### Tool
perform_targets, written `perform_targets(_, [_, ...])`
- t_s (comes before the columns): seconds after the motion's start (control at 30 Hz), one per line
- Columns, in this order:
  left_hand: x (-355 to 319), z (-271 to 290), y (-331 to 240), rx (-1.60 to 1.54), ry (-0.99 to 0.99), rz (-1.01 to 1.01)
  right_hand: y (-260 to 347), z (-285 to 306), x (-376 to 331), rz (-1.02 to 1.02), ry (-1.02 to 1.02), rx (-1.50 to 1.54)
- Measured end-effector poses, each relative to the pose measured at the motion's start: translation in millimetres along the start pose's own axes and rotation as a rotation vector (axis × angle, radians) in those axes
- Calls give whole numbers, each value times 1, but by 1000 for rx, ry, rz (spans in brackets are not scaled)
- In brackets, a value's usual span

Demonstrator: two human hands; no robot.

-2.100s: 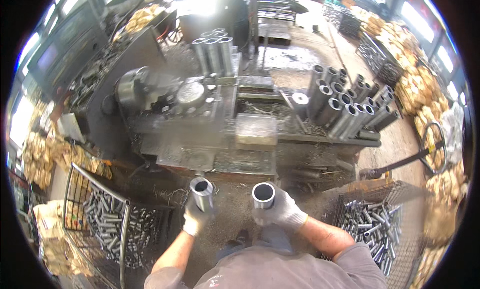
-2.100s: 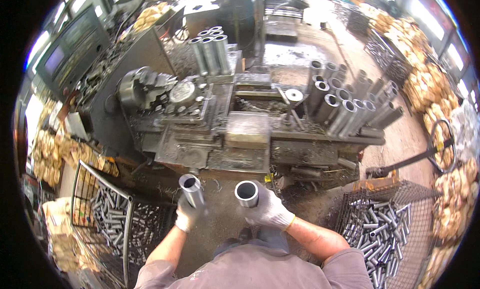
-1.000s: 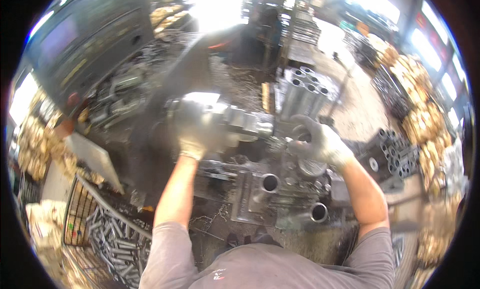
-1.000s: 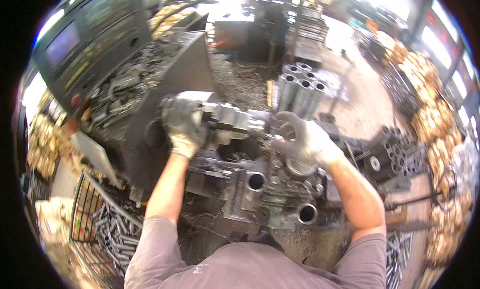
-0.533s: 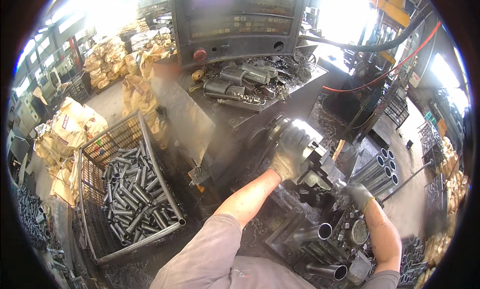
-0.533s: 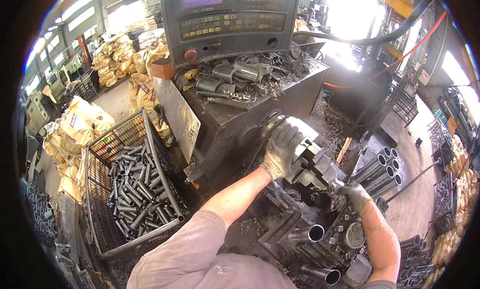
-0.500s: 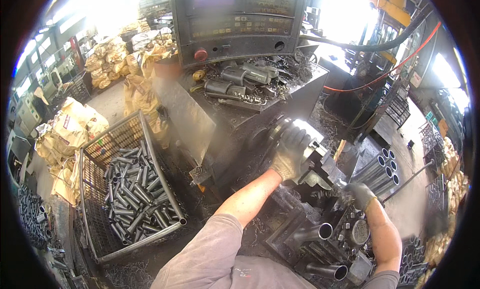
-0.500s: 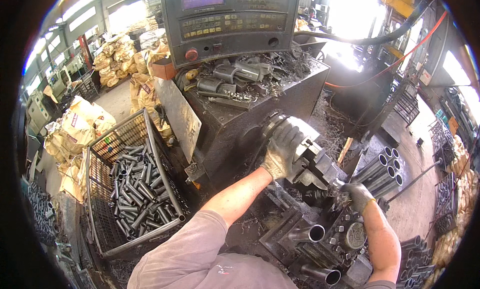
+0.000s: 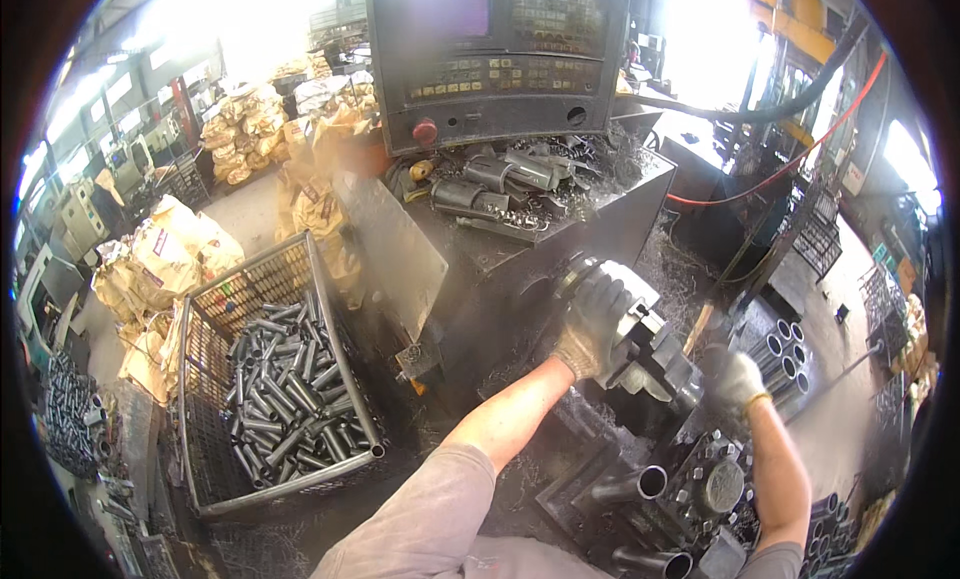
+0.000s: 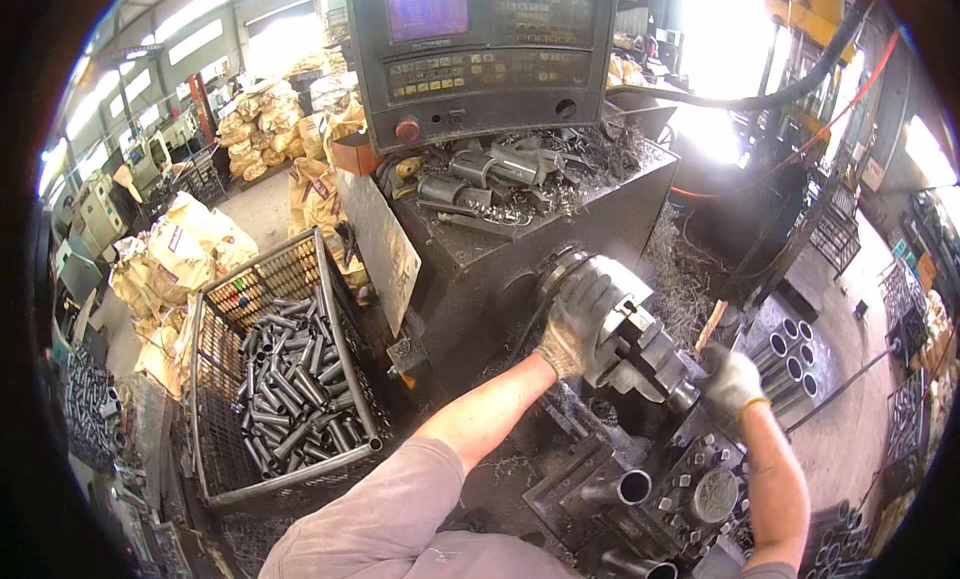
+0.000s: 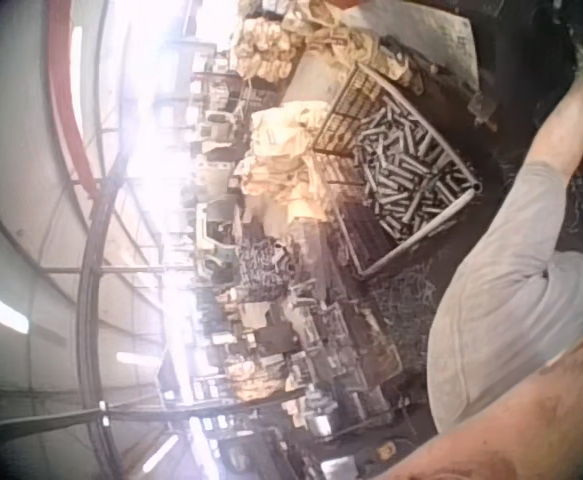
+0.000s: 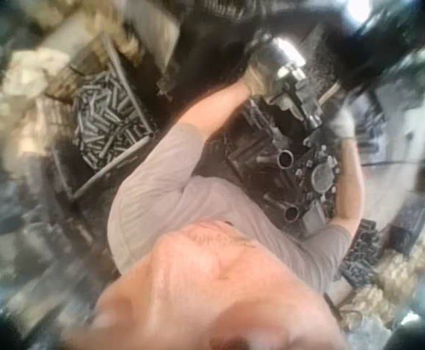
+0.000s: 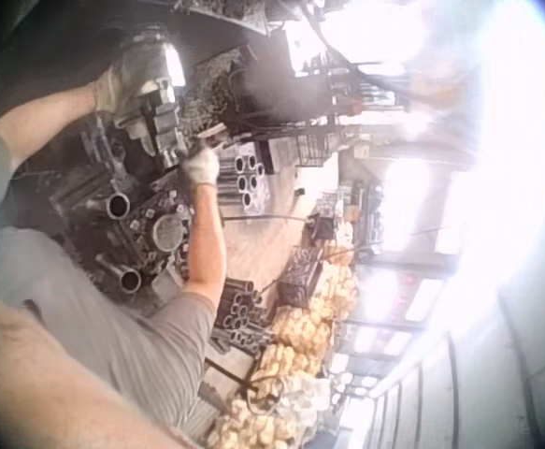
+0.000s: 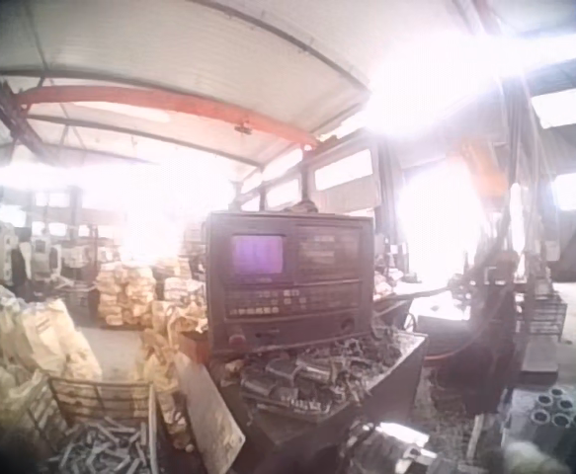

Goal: The person repeatedly loads cylindrical metal parts into a lathe, operates the machine to machine the parts, and then removes the finished pieces, placing them into a wire basket. The cycle of loading, machining, and unloading continues throughout the clip.

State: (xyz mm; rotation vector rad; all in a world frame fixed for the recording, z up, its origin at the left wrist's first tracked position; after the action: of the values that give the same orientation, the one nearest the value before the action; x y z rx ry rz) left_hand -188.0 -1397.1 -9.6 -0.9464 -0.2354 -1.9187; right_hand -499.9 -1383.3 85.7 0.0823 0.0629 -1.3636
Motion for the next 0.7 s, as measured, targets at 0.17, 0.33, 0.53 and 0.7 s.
perform_targets(0.17, [-1, 2, -5, -24, -67, -59, -7, -56, 10, 62, 268, 133])
perform_targets(0.33, [3, -5, -10, -7, -90, -59, -49, -36, 18, 7, 717, 341])
perform_targets(0.53, [-5, 16, -2, -42, -58, -69, 3, -20, -12, 45, 555, 283])
perform_targets(0.7, [1, -5, -5, -158, -99, -81, -39, 20, -64, -154, 306, -458])
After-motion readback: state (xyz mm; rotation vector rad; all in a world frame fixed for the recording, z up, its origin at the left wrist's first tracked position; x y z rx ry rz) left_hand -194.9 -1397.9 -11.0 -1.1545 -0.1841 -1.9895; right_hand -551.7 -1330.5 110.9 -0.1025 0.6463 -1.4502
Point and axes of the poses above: each hand's wrist, its own x-axis towards the middle knuckle, its own z-axis out of the back of the hand, y = z × x, the point moved 1 cm from there along x, towards the middle knuckle, and after that the axes turned 6 degrees about -x, right-handed, at the moved point
